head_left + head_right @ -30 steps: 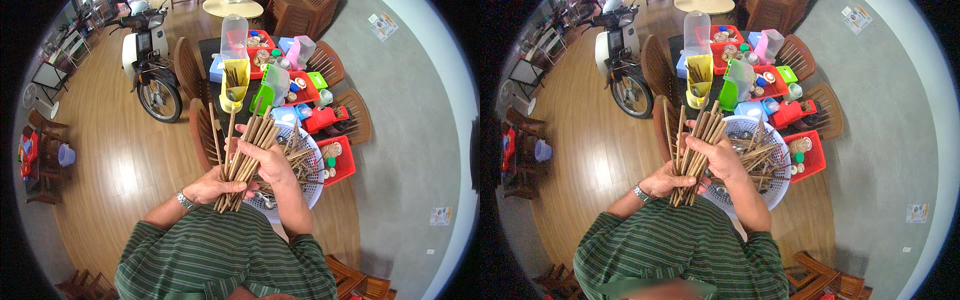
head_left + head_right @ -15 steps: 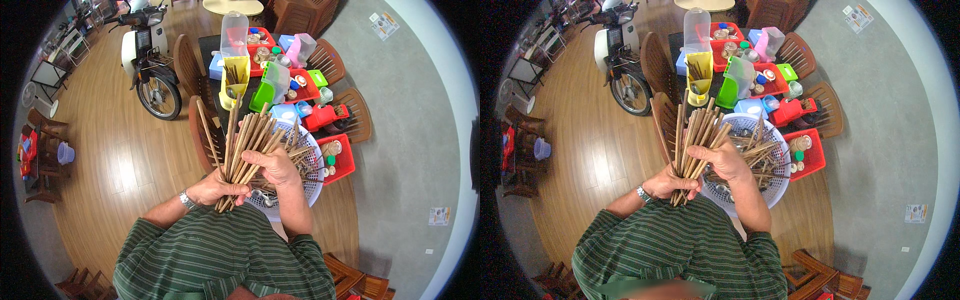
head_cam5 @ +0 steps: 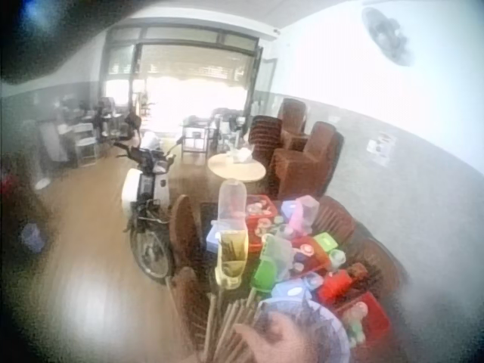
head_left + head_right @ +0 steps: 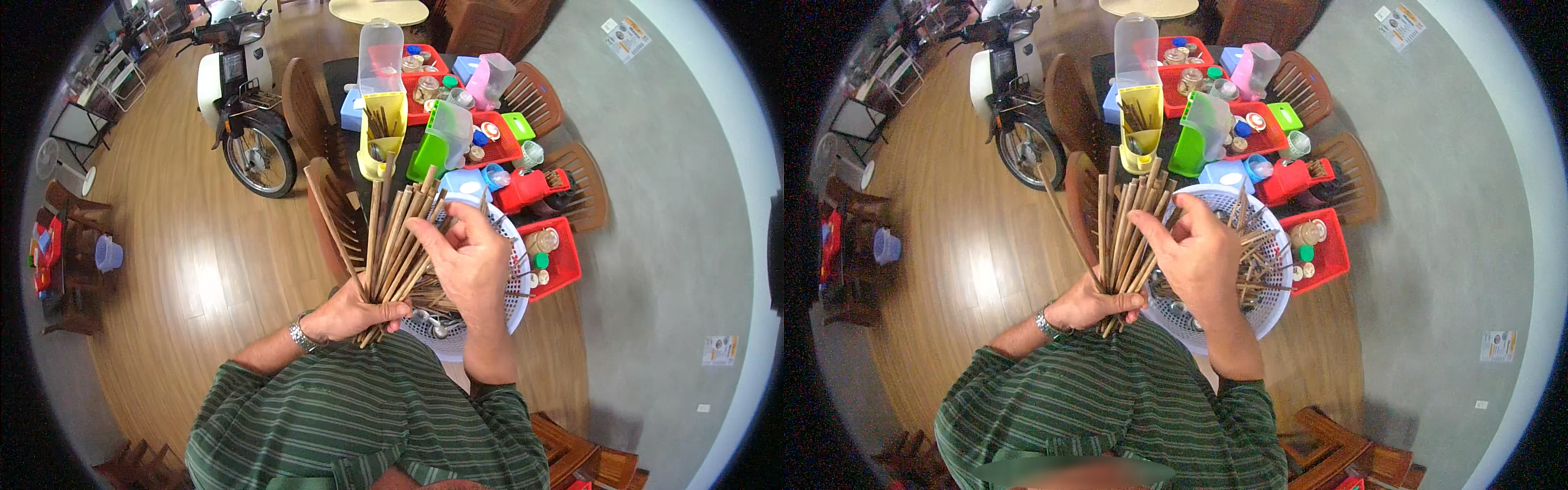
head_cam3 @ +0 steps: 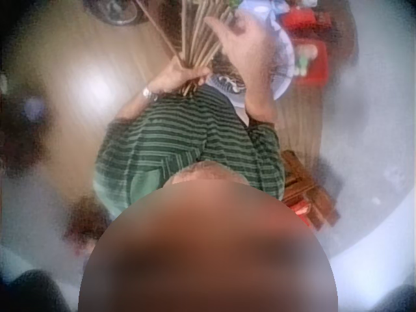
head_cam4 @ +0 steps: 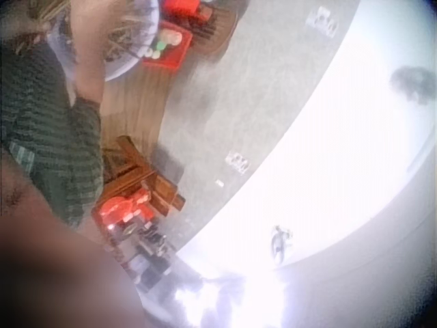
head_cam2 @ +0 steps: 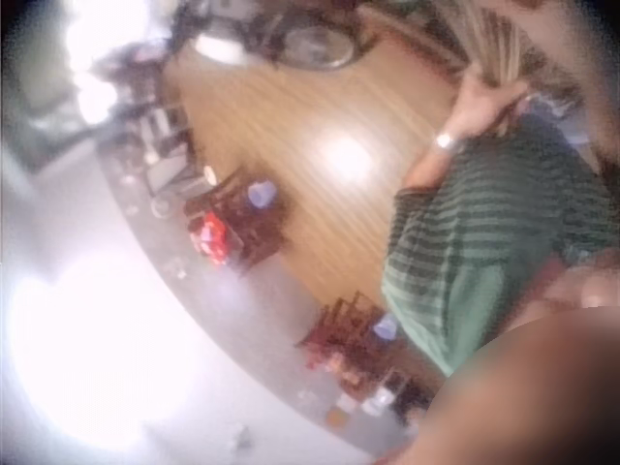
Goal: The person sorts wooden chopsticks and metal spoons from a white basket into separate containers on a table. They repeatedly pick up bundles of chopsticks, align them, and place them into a yellow container, then gather spoons and place them into a green container.
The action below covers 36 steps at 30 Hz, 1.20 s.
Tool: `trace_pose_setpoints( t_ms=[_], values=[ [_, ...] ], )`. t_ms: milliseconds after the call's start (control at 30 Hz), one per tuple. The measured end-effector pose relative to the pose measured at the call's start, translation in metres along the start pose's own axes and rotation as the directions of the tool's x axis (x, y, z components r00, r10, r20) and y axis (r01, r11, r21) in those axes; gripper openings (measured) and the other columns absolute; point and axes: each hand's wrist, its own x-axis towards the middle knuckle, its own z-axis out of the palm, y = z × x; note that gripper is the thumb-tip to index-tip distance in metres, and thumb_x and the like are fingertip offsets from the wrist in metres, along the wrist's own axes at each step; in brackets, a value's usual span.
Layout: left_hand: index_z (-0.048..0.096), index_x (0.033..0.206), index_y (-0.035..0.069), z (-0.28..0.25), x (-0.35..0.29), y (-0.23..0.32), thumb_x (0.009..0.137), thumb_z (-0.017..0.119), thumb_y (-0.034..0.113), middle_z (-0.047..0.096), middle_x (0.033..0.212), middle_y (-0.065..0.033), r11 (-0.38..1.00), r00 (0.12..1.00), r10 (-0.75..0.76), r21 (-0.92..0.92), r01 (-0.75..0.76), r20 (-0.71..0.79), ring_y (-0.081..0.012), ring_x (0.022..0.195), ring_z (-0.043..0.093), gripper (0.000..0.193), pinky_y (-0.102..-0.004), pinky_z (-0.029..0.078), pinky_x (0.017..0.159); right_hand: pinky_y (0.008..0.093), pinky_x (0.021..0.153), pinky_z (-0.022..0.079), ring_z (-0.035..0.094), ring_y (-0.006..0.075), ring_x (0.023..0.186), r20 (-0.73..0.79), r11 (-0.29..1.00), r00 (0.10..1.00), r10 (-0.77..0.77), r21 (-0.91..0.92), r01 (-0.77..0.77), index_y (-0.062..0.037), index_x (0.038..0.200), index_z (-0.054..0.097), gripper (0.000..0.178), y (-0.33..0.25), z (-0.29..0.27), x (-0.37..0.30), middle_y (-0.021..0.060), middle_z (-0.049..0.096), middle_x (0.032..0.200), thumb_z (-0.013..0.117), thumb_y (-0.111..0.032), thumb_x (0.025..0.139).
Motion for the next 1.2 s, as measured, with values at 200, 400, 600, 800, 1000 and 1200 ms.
trace_pose_setpoints(
  t_ms=[200,400,600,800,1000,1200],
  values=[
    [0.060,0.108,0.004,0.004,0.000,-0.001,0.096,0.074,0.014,0.064,0.085,-0.0014,0.997,0.999,0.022,0.070,-0.020,-0.028,-0.0098,0.073,0.062,0.021,-0.0264,0.055,0.065,0.0299,0.047,0.041,0.051,0.0089,0.049,0.180,0.990,0.975,0.132,0.024,-0.138,-0.0004,0.085,0.068,0.028,0.004,0.004,0.005,0.0042,0.059,0.056,0.083,-0.024,0.088],
    [0.060,0.112,0.005,-0.004,-0.001,-0.006,0.095,0.076,0.016,0.065,0.091,-0.0012,0.999,0.999,0.049,-0.007,-0.049,0.002,-0.0102,0.076,0.062,0.026,-0.0263,0.055,0.067,0.0206,0.053,0.035,0.046,0.0011,0.060,0.333,0.953,0.938,0.099,0.241,-0.186,-0.0034,0.080,0.066,0.021,0.011,-0.006,0.013,-0.0068,0.058,0.066,0.075,-0.014,0.095],
    [0.061,0.114,0.005,-0.010,0.000,-0.003,0.094,0.077,0.020,0.065,0.093,-0.0015,0.998,0.997,0.067,-0.001,-0.067,0.043,-0.0101,0.076,0.062,0.030,-0.0262,0.054,0.066,0.0232,0.059,0.042,0.053,0.0028,0.068,0.288,0.891,0.957,0.041,0.422,-0.165,0.0002,0.083,0.065,0.020,0.011,-0.011,0.018,-0.0039,0.062,0.074,0.072,-0.013,0.097],
    [0.062,0.109,0.004,-0.012,0.002,-0.004,0.095,0.076,0.023,0.063,0.088,-0.0012,0.999,0.996,0.032,0.013,-0.033,0.084,-0.0099,0.074,0.061,0.028,-0.0256,0.054,0.065,0.0217,0.047,0.029,0.036,-0.0002,0.056,-0.360,0.761,0.920,0.156,0.638,0.121,-0.0042,0.092,0.066,0.012,0.015,-0.034,0.041,-0.0078,0.050,0.070,0.065,-0.013,0.100],
    [0.062,0.108,0.004,-0.015,0.003,-0.004,0.097,0.073,0.026,0.061,0.084,-0.0015,0.995,0.999,0.032,-0.094,-0.030,0.012,-0.0109,0.073,0.060,0.027,-0.0271,0.052,0.064,0.0306,0.048,0.043,0.050,0.0161,0.058,-0.776,0.886,0.439,-0.452,-0.335,0.321,-0.0005,0.102,0.059,0.012,0.042,-0.063,0.028,0.0036,0.051,0.078,0.060,-0.013,0.102],
    [0.059,0.118,0.007,-0.017,0.006,-0.001,0.095,0.075,0.028,0.065,0.090,-0.0043,0.939,0.996,-0.004,-0.343,-0.028,-0.093,-0.0124,0.073,0.060,0.035,-0.0278,0.048,0.062,0.0405,0.070,0.061,0.062,0.0265,0.088,-0.151,0.454,0.443,-0.884,-0.046,0.890,-0.0112,0.116,0.055,0.030,0.057,-0.024,-0.030,0.0092,0.057,0.098,0.073,-0.020,0.094]
  ],
)
